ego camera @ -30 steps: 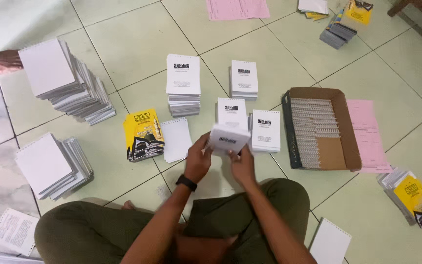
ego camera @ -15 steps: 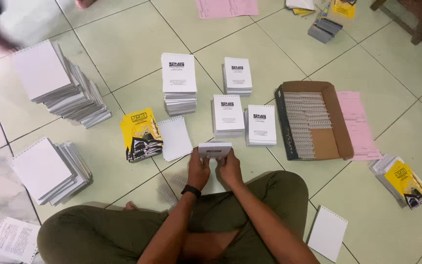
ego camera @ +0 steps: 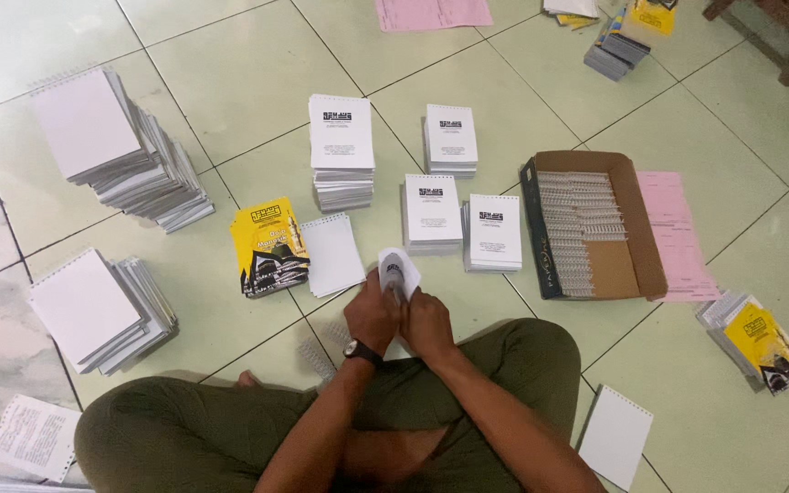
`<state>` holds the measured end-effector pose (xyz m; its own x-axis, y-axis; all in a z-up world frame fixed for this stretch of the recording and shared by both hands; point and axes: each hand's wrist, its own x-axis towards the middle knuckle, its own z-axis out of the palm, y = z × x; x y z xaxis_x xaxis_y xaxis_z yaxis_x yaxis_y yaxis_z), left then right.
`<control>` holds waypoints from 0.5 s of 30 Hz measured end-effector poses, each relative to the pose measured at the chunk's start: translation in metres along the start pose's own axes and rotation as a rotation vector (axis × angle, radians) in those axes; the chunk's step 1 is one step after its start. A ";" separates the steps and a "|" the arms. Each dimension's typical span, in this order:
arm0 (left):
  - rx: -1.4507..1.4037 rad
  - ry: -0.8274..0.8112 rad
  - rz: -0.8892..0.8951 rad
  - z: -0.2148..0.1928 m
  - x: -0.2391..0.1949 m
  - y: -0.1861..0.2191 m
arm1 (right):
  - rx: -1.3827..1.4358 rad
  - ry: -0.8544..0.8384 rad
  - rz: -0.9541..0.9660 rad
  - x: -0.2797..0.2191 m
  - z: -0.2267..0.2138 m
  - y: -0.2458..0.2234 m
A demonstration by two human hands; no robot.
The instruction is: The person sits on the floor and assembles spiral-bound notebooks by hand. They take stacks of paper, insert spiral bindings, and place the finished notebooks into yellow packaging sleeves.
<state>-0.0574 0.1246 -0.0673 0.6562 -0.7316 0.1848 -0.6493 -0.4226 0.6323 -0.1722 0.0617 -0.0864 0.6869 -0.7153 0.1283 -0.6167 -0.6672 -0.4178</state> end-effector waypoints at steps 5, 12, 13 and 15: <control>0.066 0.053 0.137 0.005 0.002 -0.009 | 0.335 -0.069 0.158 0.004 -0.038 -0.018; -0.049 -0.258 -0.084 -0.004 -0.002 0.003 | 0.420 -0.379 0.427 0.011 -0.063 -0.019; -0.049 -0.256 -0.085 0.016 -0.004 -0.008 | 0.418 -0.379 0.425 0.013 -0.062 -0.005; -0.052 -0.309 -0.150 0.055 -0.015 -0.031 | 0.332 -0.482 0.489 0.013 -0.057 0.022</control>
